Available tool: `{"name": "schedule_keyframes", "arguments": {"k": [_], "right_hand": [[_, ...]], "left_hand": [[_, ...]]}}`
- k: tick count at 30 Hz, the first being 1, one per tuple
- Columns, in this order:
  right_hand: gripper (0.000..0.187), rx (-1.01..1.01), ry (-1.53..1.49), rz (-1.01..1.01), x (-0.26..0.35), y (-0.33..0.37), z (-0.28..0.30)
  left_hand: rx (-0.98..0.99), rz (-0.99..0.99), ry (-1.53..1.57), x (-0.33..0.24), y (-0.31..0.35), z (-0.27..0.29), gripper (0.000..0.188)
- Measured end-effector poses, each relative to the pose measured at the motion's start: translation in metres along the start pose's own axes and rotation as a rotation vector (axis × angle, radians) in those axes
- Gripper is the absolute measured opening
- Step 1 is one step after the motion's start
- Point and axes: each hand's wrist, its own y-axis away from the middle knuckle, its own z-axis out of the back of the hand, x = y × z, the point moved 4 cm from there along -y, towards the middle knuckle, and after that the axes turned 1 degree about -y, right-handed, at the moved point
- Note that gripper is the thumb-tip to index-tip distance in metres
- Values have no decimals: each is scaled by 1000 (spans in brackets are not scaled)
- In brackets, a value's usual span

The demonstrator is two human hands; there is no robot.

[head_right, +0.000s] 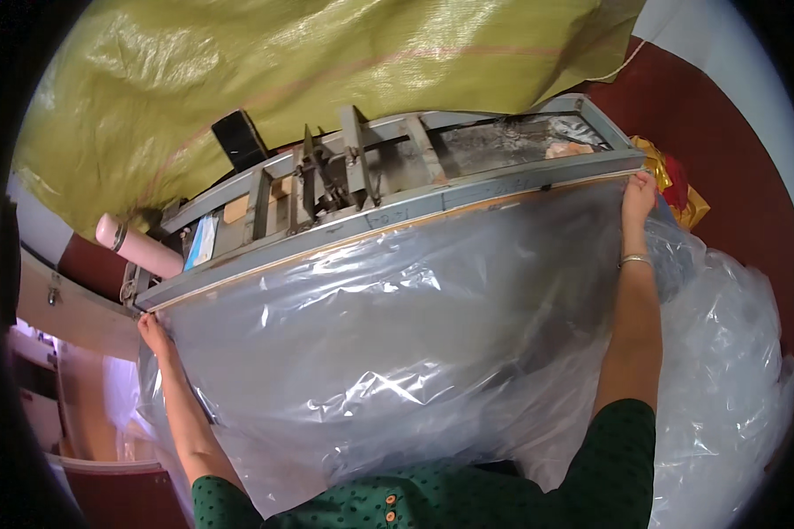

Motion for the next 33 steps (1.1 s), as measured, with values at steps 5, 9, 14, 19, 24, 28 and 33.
{"name": "schedule_keyframes", "arguments": {"k": [5, 9, 14, 19, 24, 28, 33], "right_hand": [[20, -153, 51, 194, 45, 9, 4], [17, 54, -145, 437, 236, 95, -32], [16, 712, -544, 724, 437, 287, -82], [32, 1013, -511, 937, 540, 457, -96], [30, 1542, -615, 473, 528, 530, -116], [20, 1502, -618, 374, 455, 502, -124], [15, 1305, -255, 331, 333, 389, -94]], "left_hand": [[187, -4, -10, -7, 8, -13, 9], [319, -170, -61, -75, 46, -9, 5], [308, -221, 60, -132, 73, 38, 4], [241, -211, 133, -151, 87, 81, 7], [176, -458, -358, -155, 86, 99, 19], [494, -573, -820, -144, 102, 83, 16], [1072, -382, -712, -182, 190, 11, 10]]}}
